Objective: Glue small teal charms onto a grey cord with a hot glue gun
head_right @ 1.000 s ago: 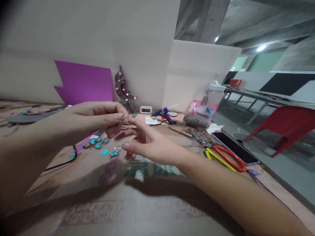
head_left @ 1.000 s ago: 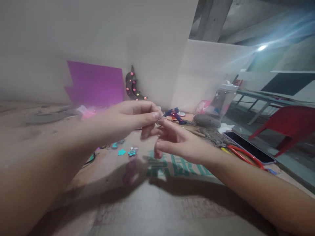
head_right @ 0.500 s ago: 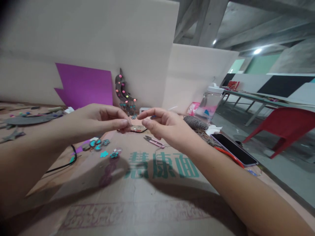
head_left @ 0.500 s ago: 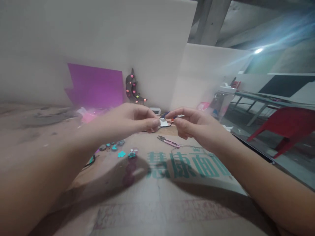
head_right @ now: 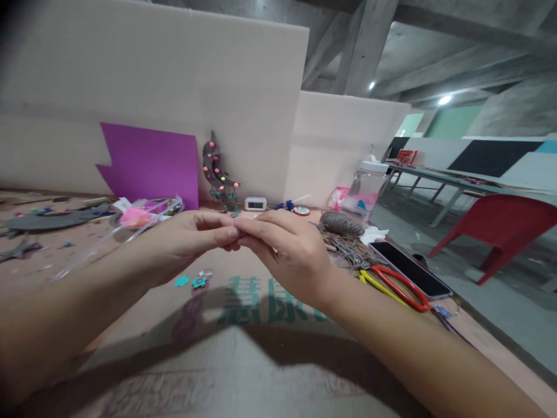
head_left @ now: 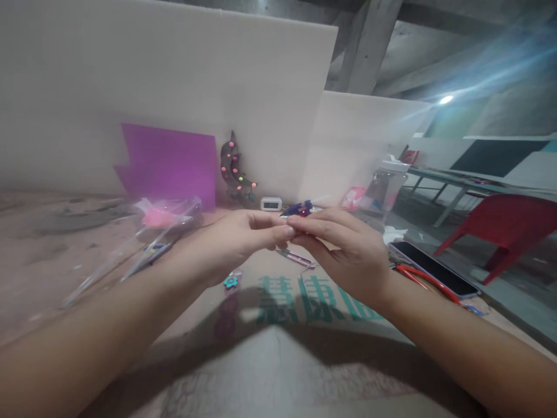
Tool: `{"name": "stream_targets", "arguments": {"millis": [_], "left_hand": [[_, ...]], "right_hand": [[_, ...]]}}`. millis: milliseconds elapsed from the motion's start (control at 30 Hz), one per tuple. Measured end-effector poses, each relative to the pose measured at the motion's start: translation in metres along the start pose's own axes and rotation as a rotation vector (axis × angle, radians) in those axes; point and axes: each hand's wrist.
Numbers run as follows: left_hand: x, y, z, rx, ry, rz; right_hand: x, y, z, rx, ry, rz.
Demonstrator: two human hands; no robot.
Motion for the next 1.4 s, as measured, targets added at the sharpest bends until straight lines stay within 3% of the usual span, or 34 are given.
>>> {"name": "stream_targets", "arguments": {"millis": [300,467,600,733,867,967,1067,1233,1400], "left_hand": [[-0.008,0.003,0.004,-0.001,0.002,0.014],[-0.004,-0.003,-0.004,-0.039,0.017,0.002],[0.001,-0.006,-0.006,0.001,-0.001,-0.048],[0.002,0.001,-0.001,-0.007,0.040,-0.009],[-0.006,0.013,0.007,0.233,0.045,0.210],[-0.011,0.012,0.010,0.375,-0.011,0.113],[-0.009,0.005,0.009,0.285,0.004,-0.118],[-0.008,-0.003,0.003,0.114,0.081,-0.252],[-0.010,0.002,0.003,0.139,0.050,-0.066]], "right_hand": [[-0.003,-0.006,-0.010,-0.076,0.228,-0.077],[0.002,-0.016,-0.017,-0.106,0.365,-0.141],[0.007,-0.021,-0.021,-0.132,0.437,-0.147],[0.011,-0.016,-0.019,-0.081,0.488,-0.253],[0.013,-0.011,-0.017,0.011,0.539,-0.338],[0.011,-0.011,-0.019,0.024,0.657,-0.392],[0.005,-0.011,-0.020,0.040,0.768,-0.422],[-0.006,-0.006,-0.015,0.072,0.842,-0.475],[-0.007,-0.003,-0.013,0.055,0.858,-0.503]]}}
Point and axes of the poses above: each hand's wrist, its own z-axis away from the middle knuckle, its own y-axis out of the palm, x = y × z, and after that the axes turned 12 degrees about -x, right-handed
